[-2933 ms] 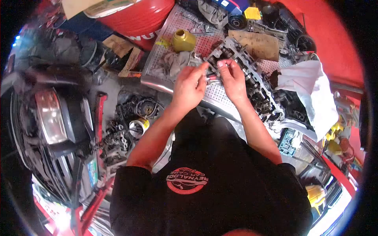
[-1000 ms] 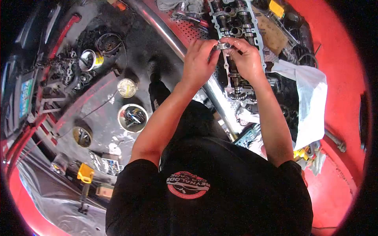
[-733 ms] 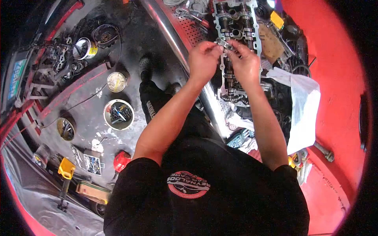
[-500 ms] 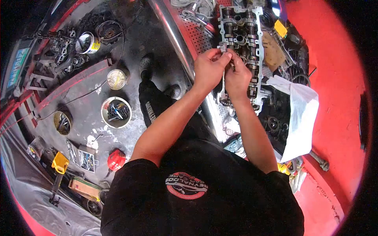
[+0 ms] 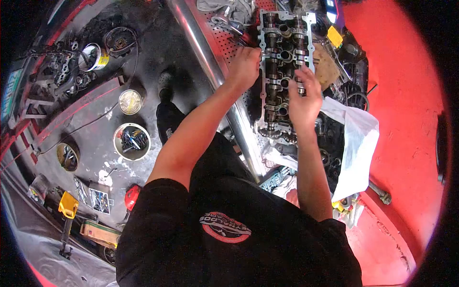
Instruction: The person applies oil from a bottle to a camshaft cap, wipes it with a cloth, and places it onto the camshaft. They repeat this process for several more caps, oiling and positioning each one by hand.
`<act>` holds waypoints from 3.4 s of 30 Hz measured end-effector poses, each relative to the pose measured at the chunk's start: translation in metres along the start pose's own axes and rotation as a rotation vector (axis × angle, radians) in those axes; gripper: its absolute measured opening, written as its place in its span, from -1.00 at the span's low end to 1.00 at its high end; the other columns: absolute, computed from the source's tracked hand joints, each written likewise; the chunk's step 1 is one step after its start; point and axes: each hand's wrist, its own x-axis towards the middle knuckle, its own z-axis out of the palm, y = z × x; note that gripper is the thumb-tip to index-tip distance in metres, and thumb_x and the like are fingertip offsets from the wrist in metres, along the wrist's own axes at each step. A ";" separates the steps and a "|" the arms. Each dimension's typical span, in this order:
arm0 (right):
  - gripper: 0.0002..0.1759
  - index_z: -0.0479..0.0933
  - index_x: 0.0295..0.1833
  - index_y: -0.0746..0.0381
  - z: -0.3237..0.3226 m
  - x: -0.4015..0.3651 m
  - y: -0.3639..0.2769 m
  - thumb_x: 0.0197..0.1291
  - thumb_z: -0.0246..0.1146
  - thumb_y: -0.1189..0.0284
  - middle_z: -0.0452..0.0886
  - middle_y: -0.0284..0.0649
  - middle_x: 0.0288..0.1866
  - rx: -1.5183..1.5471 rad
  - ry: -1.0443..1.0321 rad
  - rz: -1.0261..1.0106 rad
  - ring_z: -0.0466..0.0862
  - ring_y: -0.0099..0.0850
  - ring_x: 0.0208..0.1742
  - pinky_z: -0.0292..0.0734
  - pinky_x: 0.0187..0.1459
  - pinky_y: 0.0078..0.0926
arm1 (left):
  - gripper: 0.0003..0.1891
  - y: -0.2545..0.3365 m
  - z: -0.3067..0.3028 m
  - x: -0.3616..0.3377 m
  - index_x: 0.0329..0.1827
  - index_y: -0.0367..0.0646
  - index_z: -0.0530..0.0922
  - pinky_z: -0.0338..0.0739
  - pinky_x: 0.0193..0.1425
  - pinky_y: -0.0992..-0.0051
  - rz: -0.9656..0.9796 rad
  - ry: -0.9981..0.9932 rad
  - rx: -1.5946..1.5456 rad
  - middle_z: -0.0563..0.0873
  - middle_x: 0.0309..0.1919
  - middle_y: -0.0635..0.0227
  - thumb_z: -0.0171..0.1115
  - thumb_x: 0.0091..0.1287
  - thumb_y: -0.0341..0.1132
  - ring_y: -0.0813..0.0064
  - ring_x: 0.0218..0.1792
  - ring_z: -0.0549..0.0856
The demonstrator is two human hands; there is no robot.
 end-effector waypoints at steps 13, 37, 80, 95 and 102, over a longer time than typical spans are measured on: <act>-0.65 0.70 0.04 0.12 0.030 0.072 0.036 0.08 0.43 0.39 0.64 -0.30 0.21 -0.329 -0.307 -0.364 0.49 -0.18 0.31 0.37 0.33 -0.15 | -0.66 -0.005 0.037 0.013 0.02 -0.25 0.58 0.57 0.10 0.21 0.193 0.016 0.065 0.66 -0.18 0.13 0.27 0.15 -0.47 0.05 -0.02 0.59; -0.75 0.67 -0.07 0.12 0.056 0.103 0.048 0.10 0.32 0.38 0.69 -0.26 -0.07 -0.629 -0.626 -0.527 0.59 -0.24 0.09 0.41 0.15 -0.16 | -0.77 -0.004 0.044 0.008 -0.18 -0.24 0.65 0.58 -0.22 0.11 -0.282 0.156 -0.335 0.72 -0.28 0.07 0.41 0.26 -0.25 0.00 -0.32 0.71; -0.81 0.57 -0.14 0.20 0.059 0.088 0.017 0.13 0.18 0.42 0.51 -0.21 -0.10 -0.777 -0.692 -0.517 0.50 -0.25 0.04 0.42 0.07 -0.30 | -0.87 0.011 0.012 0.046 -0.32 -0.17 0.62 0.45 0.12 0.29 0.184 -0.354 0.363 0.66 -0.32 0.23 0.25 0.13 -0.32 0.18 -0.14 0.63; -0.79 0.58 -0.11 0.22 0.052 0.088 0.030 0.14 0.17 0.43 0.51 -0.21 -0.03 -0.616 -0.631 -0.482 0.49 -0.25 0.05 0.43 0.09 -0.33 | -0.85 0.016 0.003 0.059 -0.24 -0.26 0.60 0.54 -0.03 0.07 0.231 -0.414 0.314 0.69 -0.29 0.04 0.25 0.21 -0.36 0.03 -0.15 0.66; -0.84 0.65 -0.22 0.17 0.061 0.092 0.038 0.13 0.20 0.40 0.53 -0.27 -0.14 -0.608 -0.606 -0.485 0.51 -0.30 0.03 0.44 -0.01 -0.36 | -0.77 0.008 0.011 0.058 -0.31 -0.32 0.59 0.63 -0.13 -0.04 -0.282 -0.503 0.104 0.74 -0.35 -0.16 0.16 0.35 -0.29 -0.19 -0.25 0.74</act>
